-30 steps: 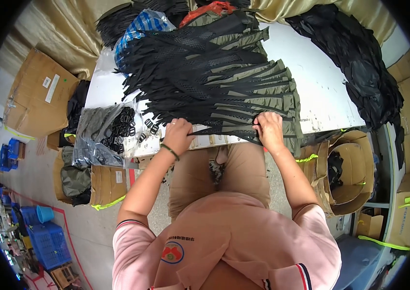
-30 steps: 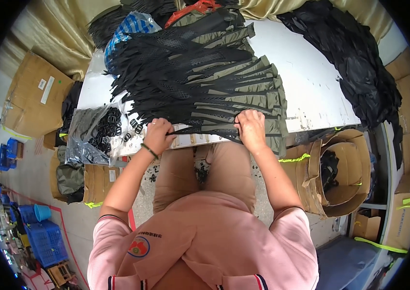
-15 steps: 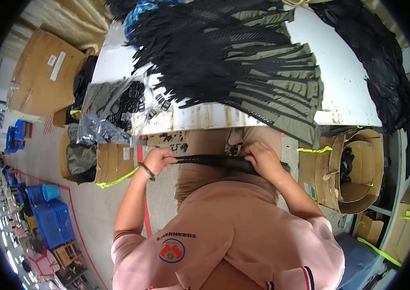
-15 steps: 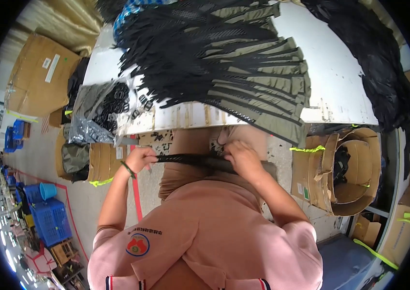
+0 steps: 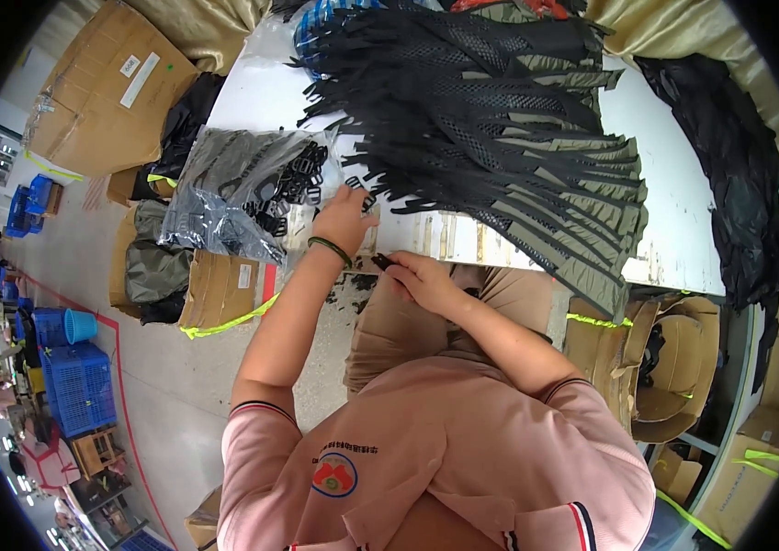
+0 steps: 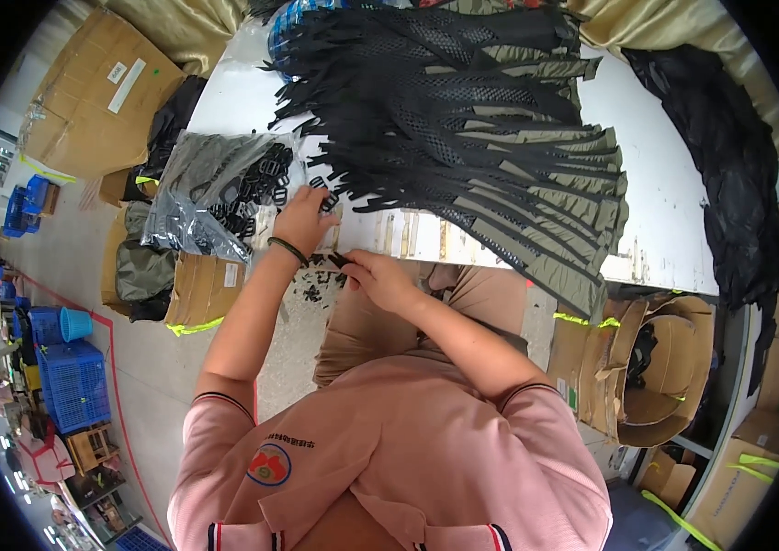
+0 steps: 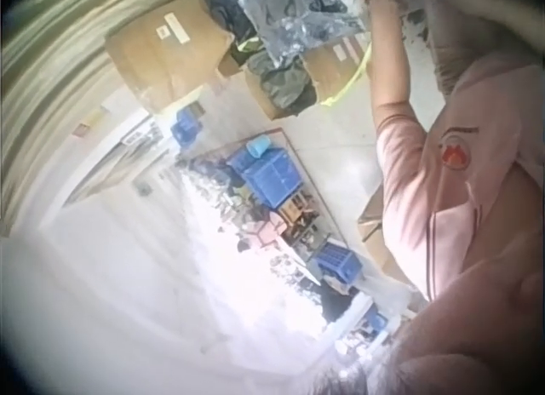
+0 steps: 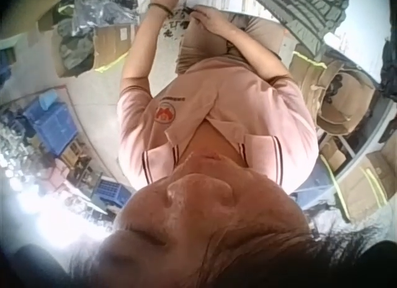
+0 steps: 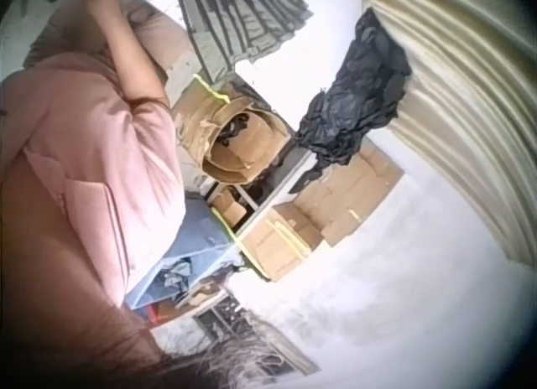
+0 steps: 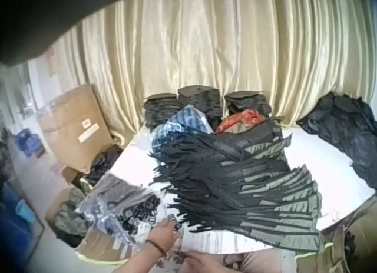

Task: Assembling plastic buckles onto fabric mesh straps and placing them into a plastic bag.

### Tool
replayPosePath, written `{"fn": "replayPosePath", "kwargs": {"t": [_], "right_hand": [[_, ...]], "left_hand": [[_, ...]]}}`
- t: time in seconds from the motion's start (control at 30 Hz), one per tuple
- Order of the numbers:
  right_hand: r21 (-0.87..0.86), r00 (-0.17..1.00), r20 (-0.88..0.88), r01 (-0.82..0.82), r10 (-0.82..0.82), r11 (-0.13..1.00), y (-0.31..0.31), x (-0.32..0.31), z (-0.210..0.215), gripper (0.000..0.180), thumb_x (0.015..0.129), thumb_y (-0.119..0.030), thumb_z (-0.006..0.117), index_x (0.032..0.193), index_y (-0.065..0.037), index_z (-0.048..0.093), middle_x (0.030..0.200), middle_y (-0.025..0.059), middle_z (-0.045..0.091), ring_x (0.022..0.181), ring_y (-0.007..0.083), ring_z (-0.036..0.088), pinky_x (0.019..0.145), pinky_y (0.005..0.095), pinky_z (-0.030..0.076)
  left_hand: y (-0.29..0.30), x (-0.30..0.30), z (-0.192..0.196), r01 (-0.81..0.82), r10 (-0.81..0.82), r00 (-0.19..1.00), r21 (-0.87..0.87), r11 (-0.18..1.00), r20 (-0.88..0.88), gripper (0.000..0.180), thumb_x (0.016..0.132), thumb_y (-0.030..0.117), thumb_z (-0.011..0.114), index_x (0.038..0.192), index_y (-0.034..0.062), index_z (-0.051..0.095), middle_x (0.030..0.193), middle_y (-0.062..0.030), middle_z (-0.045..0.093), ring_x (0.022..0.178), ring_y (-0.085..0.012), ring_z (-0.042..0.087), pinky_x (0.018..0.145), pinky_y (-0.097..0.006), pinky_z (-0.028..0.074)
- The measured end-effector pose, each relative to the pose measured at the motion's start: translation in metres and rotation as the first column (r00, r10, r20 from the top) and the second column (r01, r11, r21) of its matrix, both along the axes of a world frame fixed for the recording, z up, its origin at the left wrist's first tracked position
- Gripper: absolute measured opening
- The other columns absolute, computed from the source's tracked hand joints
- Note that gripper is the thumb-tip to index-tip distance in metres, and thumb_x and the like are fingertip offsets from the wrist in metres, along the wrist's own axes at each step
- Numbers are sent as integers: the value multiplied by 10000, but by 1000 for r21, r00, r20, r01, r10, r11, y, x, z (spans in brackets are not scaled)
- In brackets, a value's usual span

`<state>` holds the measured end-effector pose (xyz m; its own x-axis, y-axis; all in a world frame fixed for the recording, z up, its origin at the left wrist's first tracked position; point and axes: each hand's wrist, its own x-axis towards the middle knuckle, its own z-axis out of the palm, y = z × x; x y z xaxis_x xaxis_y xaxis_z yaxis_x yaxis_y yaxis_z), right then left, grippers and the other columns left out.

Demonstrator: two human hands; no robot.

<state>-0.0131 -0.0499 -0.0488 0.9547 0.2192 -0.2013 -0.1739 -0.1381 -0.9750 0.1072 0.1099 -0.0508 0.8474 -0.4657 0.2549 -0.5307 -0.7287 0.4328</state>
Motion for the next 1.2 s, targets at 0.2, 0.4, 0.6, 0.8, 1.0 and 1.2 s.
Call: {"fn": "replayPosePath", "kwargs": {"t": [0.2,0.4,0.6,0.8,1.0,1.2], "right_hand": [[5,1000,14,15,-15,1000,-17,14,-20,165,892,-110,541,859,33,616,636,48,544,581,114,483,556,256,404],[-57,977,202,79,-66,995,-21,14,-23,182,863,-90,591,980,35,649,680,69,584,620,113,532,588,252,429],[320,978,-123,199,-167,926,-53,10,7,119,860,-85,608,941,-7,645,769,17,625,658,66,565,613,196,445],[516,986,-167,87,0,852,-58,1,7,144,865,-100,593,932,22,631,790,19,617,715,80,549,674,219,442],[580,983,-149,-4,111,814,-59,0,4,134,864,-90,590,915,24,639,783,17,616,710,80,546,674,218,440],[308,991,-91,-65,98,949,-54,-4,23,112,856,-87,596,902,-6,657,731,-15,594,649,45,505,581,194,406]], "left_hand": [[1,15,-18,29,-25,999,167,985,-24,187,787,178,624,934,70,585,974,-109,581,838,-321,610,699,-403,502],[-14,8,-19,-2,-5,987,41,999,160,129,779,137,613,874,59,571,875,-95,589,769,-285,614,665,-380,509],[-17,-47,19,-395,-429,551,-676,621,-716,119,915,142,533,895,31,572,782,-57,624,655,-165,610,603,-285,491],[-17,-73,2,-658,-678,233,-627,418,-697,123,928,175,529,921,55,554,748,-50,605,628,-146,582,589,-257,467],[-22,-79,-3,-716,-792,95,-594,367,-603,148,934,204,524,903,67,571,752,-22,607,609,-112,563,571,-227,458],[-20,-82,-6,-736,-791,64,-564,374,-608,142,931,201,530,890,70,568,732,-10,602,597,-107,562,565,-225,454]]}}
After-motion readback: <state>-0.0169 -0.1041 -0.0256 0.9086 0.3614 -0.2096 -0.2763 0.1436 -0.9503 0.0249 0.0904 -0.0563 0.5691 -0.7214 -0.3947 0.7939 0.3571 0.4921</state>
